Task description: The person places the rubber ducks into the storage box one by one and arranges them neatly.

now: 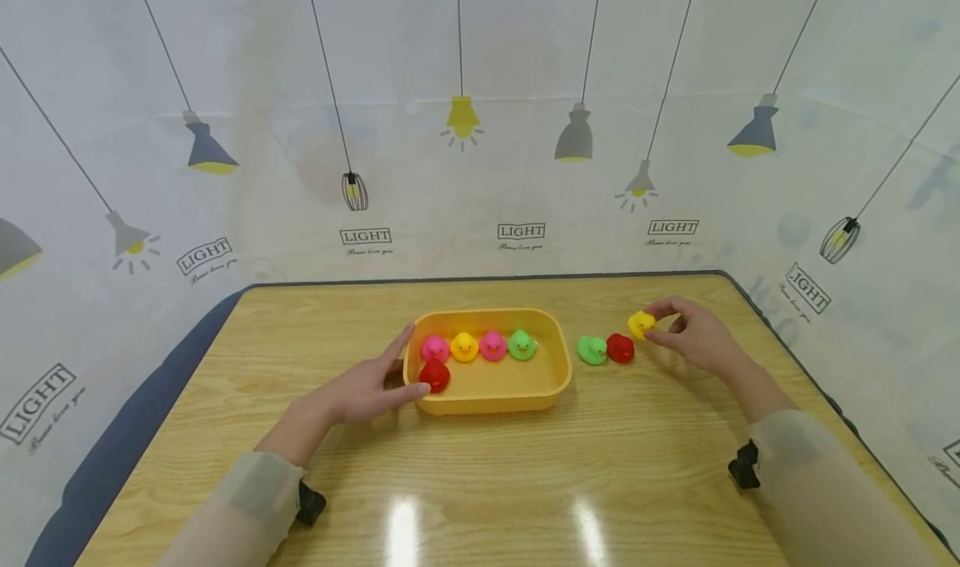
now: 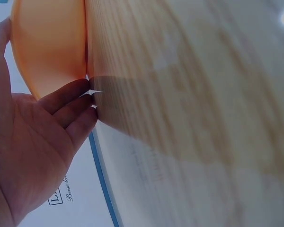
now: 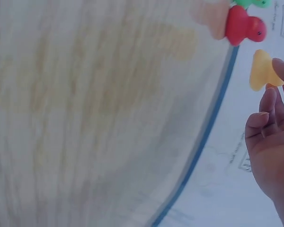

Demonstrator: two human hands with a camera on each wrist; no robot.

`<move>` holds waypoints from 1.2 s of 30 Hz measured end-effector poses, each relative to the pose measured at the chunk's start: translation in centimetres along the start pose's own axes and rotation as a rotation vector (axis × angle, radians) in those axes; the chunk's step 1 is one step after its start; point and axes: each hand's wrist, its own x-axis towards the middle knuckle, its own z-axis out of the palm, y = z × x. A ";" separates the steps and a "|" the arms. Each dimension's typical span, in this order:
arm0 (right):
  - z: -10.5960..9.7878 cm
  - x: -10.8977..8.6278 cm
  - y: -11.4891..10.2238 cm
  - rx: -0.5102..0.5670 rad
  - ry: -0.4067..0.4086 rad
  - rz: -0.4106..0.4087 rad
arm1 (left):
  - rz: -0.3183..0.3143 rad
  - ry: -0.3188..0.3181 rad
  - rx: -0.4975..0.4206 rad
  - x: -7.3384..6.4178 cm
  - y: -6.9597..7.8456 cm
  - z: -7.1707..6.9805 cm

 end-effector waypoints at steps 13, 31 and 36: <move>0.8 -2.0 -5.0 0.045 0.003 -0.185 | -0.006 0.001 0.006 0.1 -0.2 0.0; 6.2 -1.4 -10.6 0.136 -0.091 -0.292 | -0.006 0.001 0.014 0.1 -0.2 -0.1; 7.6 -1.3 -12.0 0.178 -0.129 -0.332 | -0.004 -0.002 0.013 0.1 -0.2 -0.1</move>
